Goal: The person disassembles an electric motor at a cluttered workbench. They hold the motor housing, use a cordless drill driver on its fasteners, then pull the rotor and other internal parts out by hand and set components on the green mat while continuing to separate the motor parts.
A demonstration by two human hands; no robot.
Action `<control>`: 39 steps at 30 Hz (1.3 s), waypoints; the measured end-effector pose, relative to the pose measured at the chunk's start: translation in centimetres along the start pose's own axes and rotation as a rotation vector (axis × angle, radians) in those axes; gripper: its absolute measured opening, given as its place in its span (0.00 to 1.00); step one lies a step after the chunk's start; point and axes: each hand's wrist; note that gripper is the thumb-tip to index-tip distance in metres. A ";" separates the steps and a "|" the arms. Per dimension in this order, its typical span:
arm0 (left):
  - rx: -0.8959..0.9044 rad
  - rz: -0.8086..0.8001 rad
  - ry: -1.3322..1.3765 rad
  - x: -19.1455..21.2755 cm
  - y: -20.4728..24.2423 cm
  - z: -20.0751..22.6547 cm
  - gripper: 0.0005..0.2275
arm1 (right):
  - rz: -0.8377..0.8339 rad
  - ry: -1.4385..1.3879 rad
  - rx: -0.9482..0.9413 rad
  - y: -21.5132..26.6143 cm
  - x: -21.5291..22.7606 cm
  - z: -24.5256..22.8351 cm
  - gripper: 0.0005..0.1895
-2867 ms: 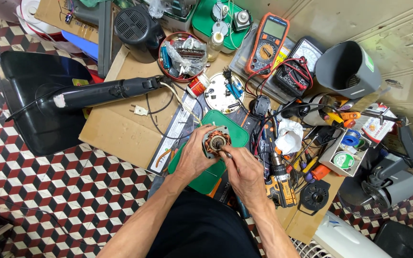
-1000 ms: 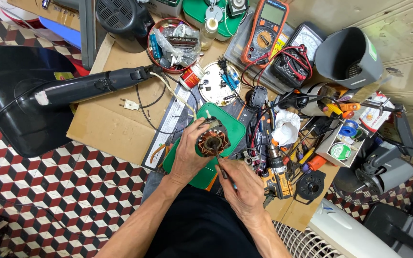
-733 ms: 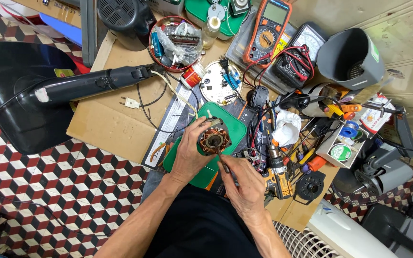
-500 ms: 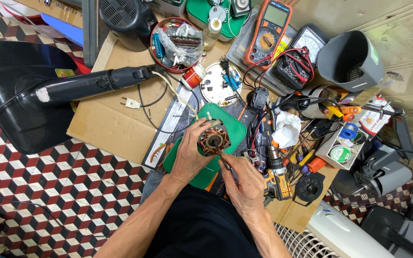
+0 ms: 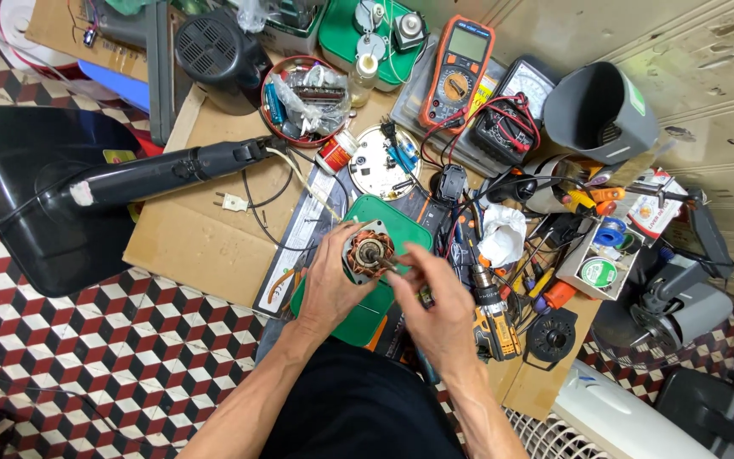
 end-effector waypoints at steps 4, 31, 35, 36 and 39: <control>0.147 -0.076 -0.018 1.5 -0.5 2.1 0.35 | 0.073 -0.118 -0.234 0.3 -0.1 1.8 0.27; 0.004 0.046 -0.251 3.5 2.4 -2.8 0.37 | -0.100 -1.369 -0.599 0.1 -11.3 13.2 0.41; 0.610 0.070 0.597 1.3 5.4 -9.3 0.28 | -0.123 -1.448 -0.568 0.0 -10.8 13.6 0.40; 0.689 -0.029 0.735 0.8 5.4 -9.4 0.29 | -0.123 -1.456 -0.564 0.1 -10.5 13.6 0.40; 0.716 -0.091 0.869 -0.6 4.2 -8.0 0.33 | -0.140 -1.428 -0.526 0.0 -10.2 13.8 0.40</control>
Point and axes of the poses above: each hand's wrist, its own y-axis away from the middle knuckle, its own x-axis out of the back of the hand, z = x × y, and after that the axes turned 12 degrees about -z, right-handed
